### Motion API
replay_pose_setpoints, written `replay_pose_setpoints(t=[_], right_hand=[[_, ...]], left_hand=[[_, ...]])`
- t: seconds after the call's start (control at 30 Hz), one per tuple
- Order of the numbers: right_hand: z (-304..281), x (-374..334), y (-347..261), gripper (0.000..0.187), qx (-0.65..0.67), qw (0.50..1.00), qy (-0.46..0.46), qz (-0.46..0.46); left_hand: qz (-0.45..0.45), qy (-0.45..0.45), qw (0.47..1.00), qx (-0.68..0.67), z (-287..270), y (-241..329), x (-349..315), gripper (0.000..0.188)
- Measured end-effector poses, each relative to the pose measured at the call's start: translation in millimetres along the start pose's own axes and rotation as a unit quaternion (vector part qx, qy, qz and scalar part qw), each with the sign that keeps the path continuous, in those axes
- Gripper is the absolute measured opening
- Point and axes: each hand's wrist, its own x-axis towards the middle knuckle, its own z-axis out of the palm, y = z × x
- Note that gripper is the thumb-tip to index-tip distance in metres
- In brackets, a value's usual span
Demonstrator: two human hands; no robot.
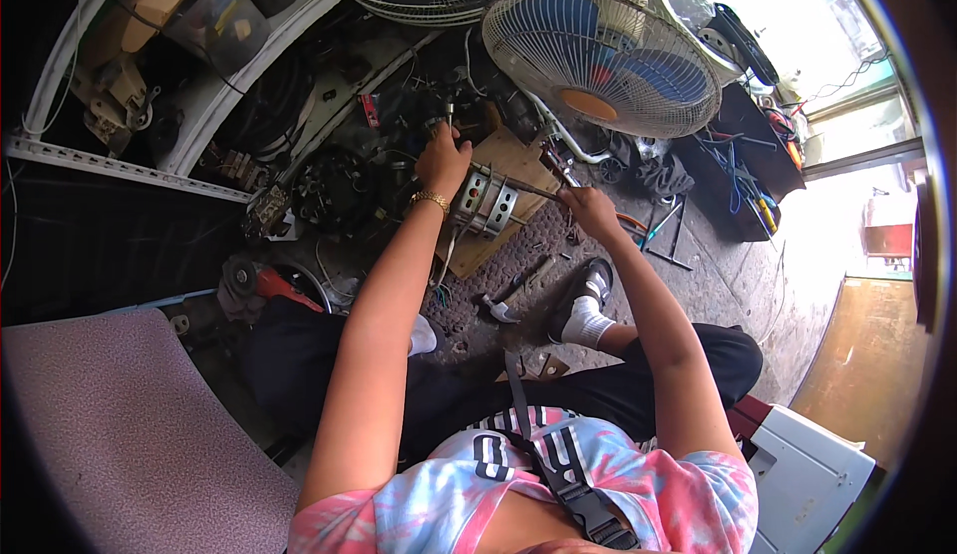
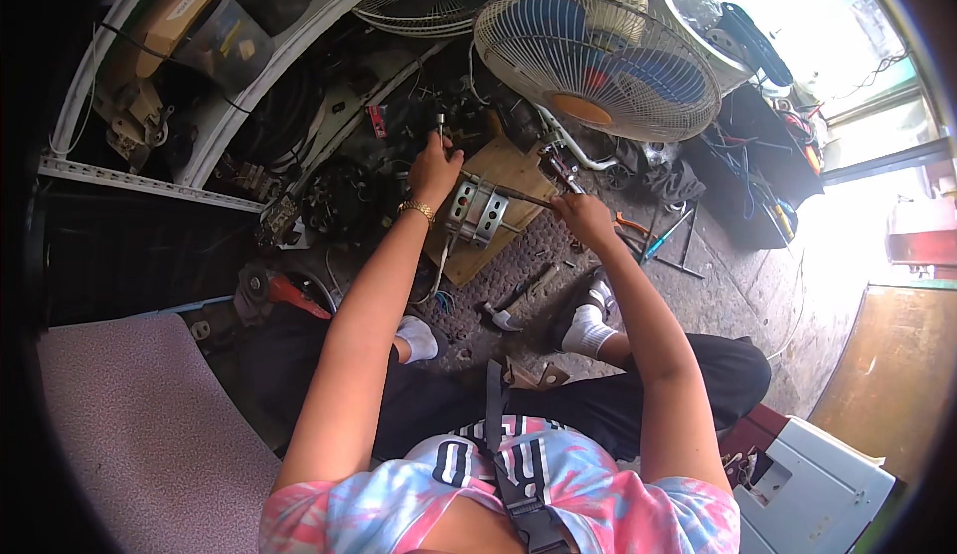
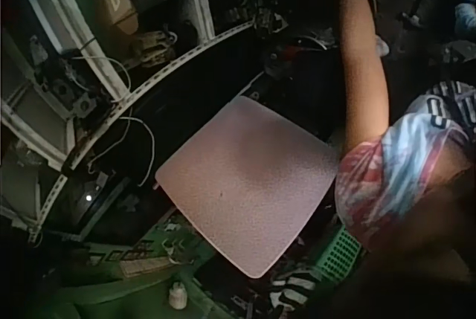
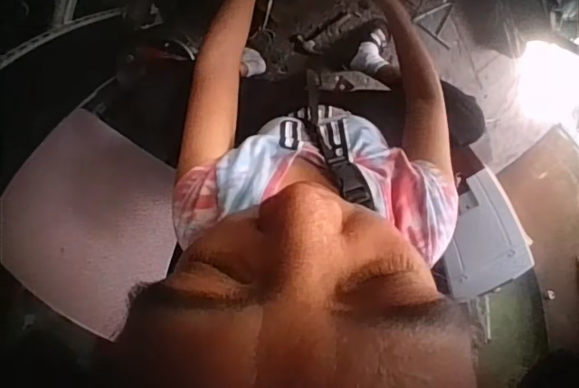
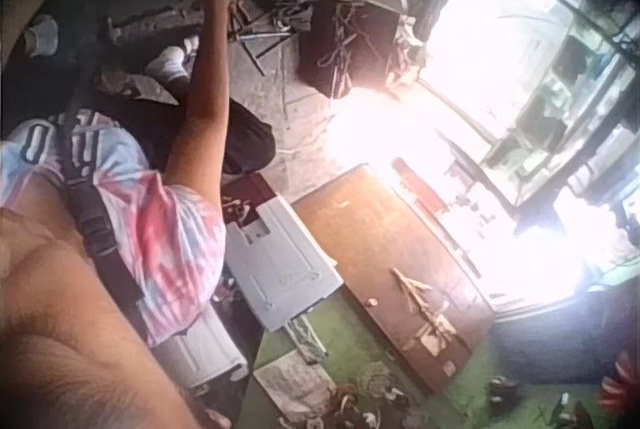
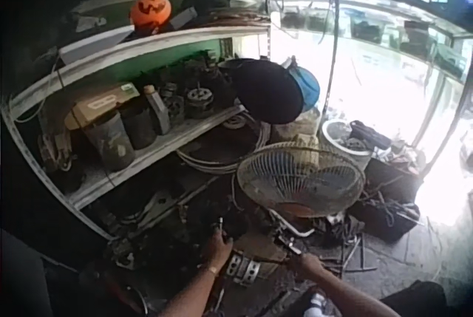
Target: The person unfastens bolts from a washing machine motor casing using a socket wrench and a metal rod, taps the motor with a hammer, and pulls the housing apart by hand.
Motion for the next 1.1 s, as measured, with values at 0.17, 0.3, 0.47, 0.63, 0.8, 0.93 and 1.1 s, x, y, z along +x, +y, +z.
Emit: replay_pose_setpoints(t=[0.17, 0.3, 0.47, 0.63, 0.8, 0.93, 1.1], right_hand=[[-1.9, -9.7, -27.8, 0.035, 0.017, 0.987, 0.139, -0.074], [0.9, -1.5, -16.2, 0.030, -0.029, 0.997, 0.056, -0.041], [12.2, -8.8, -26.9, 0.030, -0.016, 0.983, 0.154, -0.103], [7.5, -2.4, -22.2, 0.031, -0.013, 0.992, 0.069, -0.105], [17.3, -4.6, -38.1, 0.028, 0.025, 0.993, 0.094, -0.066], [15.0, -3.7, -38.2, 0.028, 0.015, 0.987, 0.134, -0.086], [11.9, 6.6, -46.3, 0.028, 0.035, 0.995, 0.053, -0.078]], left_hand=[[-0.019, 0.010, 1.000, 0.000, 1.3, -6.1, -3.1, 0.029], [-0.007, 0.006, 1.000, 0.001, 1.4, -2.8, -0.5, 0.030], [-0.018, 0.003, 1.000, 0.002, -2.5, -3.9, -2.3, 0.030], [-0.015, 0.000, 1.000, 0.010, -1.8, -0.9, -2.5, 0.030], [-0.016, 0.000, 1.000, 0.010, -3.9, -3.9, -3.8, 0.030], [-0.028, -0.004, 1.000, 0.004, -3.0, -0.7, -2.6, 0.029], [-0.018, 0.001, 1.000, 0.008, -2.5, -7.3, -2.0, 0.031]])
